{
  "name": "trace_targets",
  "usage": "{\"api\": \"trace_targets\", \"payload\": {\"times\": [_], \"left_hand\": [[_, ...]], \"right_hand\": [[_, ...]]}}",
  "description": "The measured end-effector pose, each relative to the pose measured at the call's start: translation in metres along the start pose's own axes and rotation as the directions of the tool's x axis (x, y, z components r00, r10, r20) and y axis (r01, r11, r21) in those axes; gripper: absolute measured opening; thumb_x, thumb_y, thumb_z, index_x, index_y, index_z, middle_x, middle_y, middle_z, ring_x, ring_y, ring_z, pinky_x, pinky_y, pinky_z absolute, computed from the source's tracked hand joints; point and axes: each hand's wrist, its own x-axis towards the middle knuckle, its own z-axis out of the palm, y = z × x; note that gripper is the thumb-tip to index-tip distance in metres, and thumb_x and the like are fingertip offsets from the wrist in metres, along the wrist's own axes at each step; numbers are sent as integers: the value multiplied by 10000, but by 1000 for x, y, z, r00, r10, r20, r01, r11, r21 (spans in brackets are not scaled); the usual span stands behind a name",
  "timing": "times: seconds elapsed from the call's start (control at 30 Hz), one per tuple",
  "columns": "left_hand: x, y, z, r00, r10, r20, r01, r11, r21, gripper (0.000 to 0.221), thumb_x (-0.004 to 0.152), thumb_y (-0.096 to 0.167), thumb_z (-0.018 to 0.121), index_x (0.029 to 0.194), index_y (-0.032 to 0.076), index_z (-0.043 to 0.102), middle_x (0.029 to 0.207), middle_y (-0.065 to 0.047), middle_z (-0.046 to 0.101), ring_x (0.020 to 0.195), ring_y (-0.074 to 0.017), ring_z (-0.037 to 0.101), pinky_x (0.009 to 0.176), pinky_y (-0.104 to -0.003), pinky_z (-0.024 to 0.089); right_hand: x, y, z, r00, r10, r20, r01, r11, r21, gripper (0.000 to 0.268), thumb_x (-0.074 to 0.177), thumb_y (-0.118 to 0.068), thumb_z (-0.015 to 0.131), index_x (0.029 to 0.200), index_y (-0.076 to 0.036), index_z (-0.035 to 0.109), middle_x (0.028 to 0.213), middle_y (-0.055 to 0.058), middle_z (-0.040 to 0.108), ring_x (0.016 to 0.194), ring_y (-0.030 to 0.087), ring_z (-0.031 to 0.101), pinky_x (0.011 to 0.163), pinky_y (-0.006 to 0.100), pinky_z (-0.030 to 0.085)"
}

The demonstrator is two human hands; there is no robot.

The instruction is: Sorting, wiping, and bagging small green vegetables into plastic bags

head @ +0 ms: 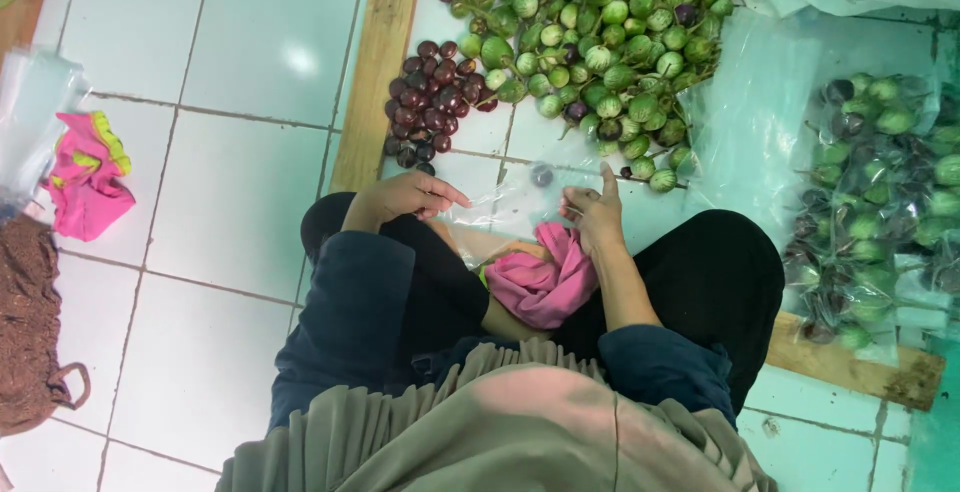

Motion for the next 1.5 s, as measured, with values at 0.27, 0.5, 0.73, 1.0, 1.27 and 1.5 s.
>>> {"api": "trace_targets", "payload": {"times": [0.27, 0.5, 0.73, 1.0, 1.27, 1.5], "left_hand": [[40, -10, 32, 967, 36, -253, 39, 958, 284, 990, 764, 653, 843, 1557, 206, 457, 1462, -166, 552, 1394, -369, 491, 1110, -484, 430], [82, -32, 69, 907, 295, -300, -272, 955, 117, 312, 889, 419, 811, 1027, 140, 812, 911, -53, 788, 881, -146, 709, 844, -285, 541], [76, -27, 53, 836, 319, -447, -378, 925, -47, 146, 867, 257, 830, 946, 136, 808, 796, -21, 785, 759, -13, 657, 781, -198, 541], [83, -48, 51, 797, 330, -505, -412, 909, -57, 177, 781, 192, 898, 874, 89, 788, 632, 32, 675, 611, 8, 509, 593, -147, 436], [74, -28, 63, 796, 298, -527, -415, 902, -117, 185, 766, 150, 902, 897, 72, 798, 660, 19, 700, 627, 28, 542, 605, -133, 460], [69, -17, 73, 782, 342, -521, -449, 889, -89, 188, 763, 127, 897, 920, 77, 806, 663, 29, 700, 629, 40, 542, 617, -115, 470]], "right_hand": [[-52, -23, 36, 966, -176, 190, 174, 984, 29, 956, 881, 106, 742, 1641, -113, 205, 839, 42, 541, 691, 200, 672, 630, 277, 651], [-66, -9, 54, 894, -187, 408, 200, 980, 11, 751, 866, 51, 776, 1534, -107, 470, 845, 154, 698, 641, 217, 677, 537, 286, 596], [-23, -33, 38, 904, -329, 271, 426, 708, -563, 393, 1074, -372, 645, 1355, -98, 669, 864, 127, 693, 679, 195, 671, 609, 317, 569], [22, 25, 18, 545, -372, 751, 620, -424, -660, 140, 981, -194, 659, 1039, -136, 772, 1147, 72, 615, 1122, 303, 569, 835, 377, 547], [-9, -32, 35, 770, -513, 380, 624, 481, -616, 280, 1016, -110, 705, 1245, 45, 659, 1017, 220, 708, 835, 321, 689, 690, 369, 578], [-81, -108, 47, 714, -654, 251, 701, 666, -255, 337, 965, -45, 769, 1289, 0, 689, 975, 133, 737, 890, 119, 679, 810, 255, 584]]}}
